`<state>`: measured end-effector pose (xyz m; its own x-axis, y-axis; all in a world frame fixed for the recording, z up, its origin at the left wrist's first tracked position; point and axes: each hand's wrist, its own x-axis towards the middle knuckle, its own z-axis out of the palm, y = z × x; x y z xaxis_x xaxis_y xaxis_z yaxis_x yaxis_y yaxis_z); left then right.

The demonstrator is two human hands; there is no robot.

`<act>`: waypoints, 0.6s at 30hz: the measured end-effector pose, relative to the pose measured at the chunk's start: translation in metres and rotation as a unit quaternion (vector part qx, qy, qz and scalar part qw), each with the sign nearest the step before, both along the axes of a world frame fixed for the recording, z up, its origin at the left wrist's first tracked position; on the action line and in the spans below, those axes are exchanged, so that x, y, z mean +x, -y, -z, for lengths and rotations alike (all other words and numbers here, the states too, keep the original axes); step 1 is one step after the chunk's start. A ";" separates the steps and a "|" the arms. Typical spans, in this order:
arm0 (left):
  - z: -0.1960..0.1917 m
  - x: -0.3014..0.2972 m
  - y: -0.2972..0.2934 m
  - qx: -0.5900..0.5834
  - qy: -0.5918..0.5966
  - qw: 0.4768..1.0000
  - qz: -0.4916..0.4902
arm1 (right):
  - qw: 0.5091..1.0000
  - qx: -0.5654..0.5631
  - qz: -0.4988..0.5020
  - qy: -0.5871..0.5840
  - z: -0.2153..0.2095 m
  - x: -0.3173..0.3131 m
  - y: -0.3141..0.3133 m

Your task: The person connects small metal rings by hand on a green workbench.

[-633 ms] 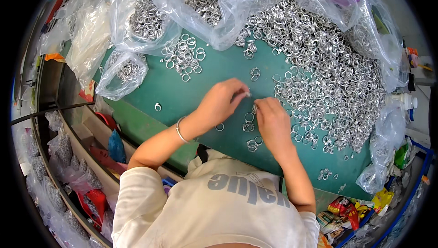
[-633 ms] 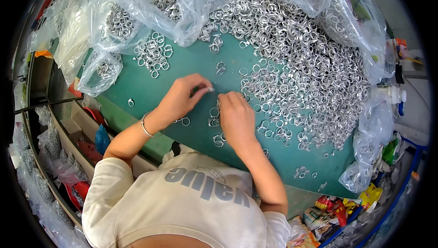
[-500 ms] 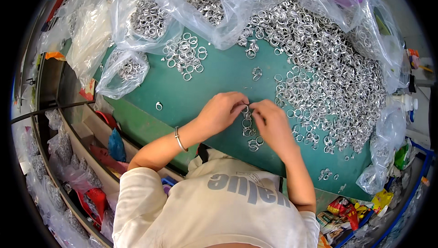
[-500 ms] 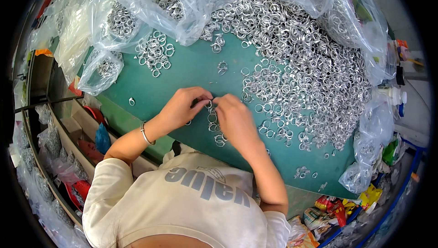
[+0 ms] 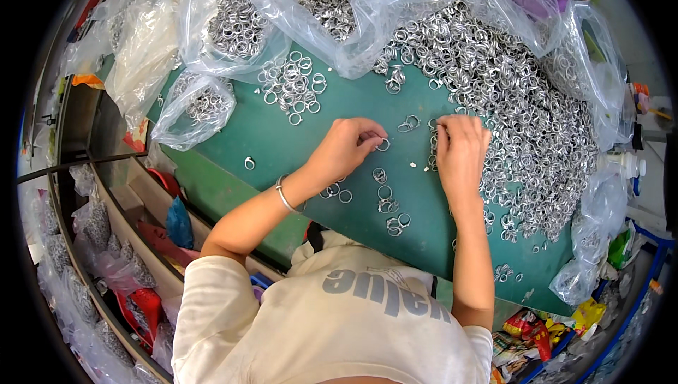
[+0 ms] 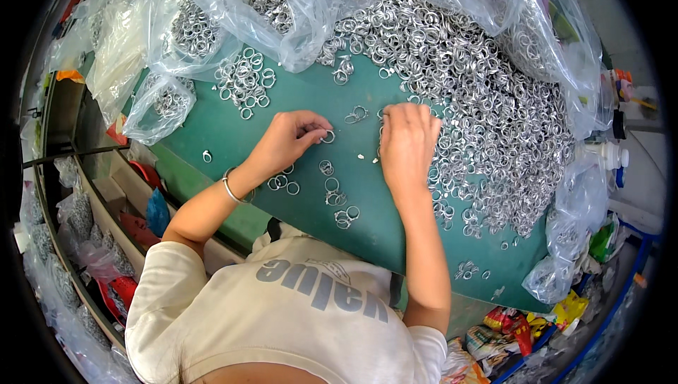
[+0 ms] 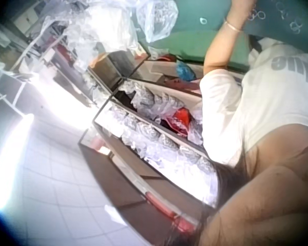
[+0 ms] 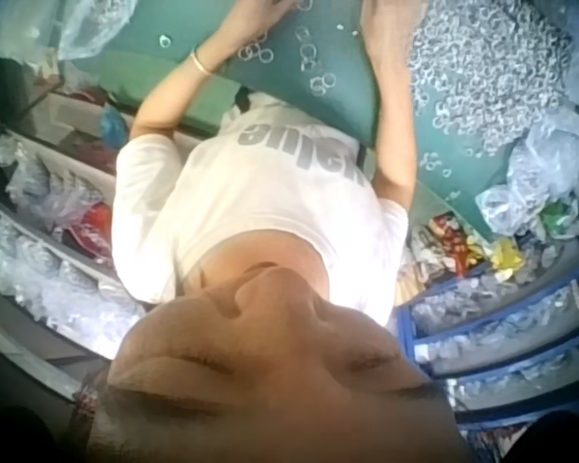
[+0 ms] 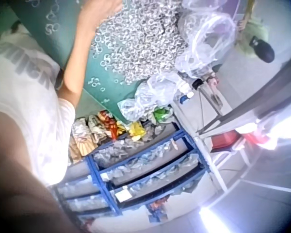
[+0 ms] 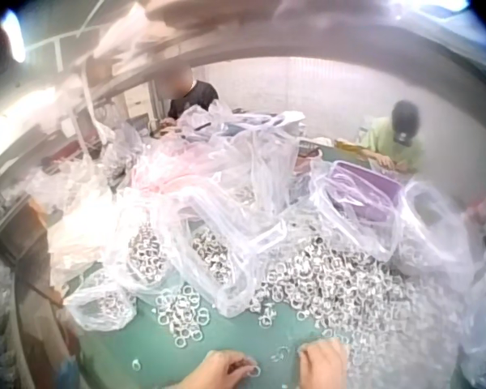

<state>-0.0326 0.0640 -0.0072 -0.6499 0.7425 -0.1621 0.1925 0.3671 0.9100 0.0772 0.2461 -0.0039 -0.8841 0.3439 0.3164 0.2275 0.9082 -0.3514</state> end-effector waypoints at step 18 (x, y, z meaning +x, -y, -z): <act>-0.004 -0.030 0.031 0.039 -0.364 0.921 -0.130 | 0.998 -0.045 -0.041 -0.013 0.003 0.005 0.014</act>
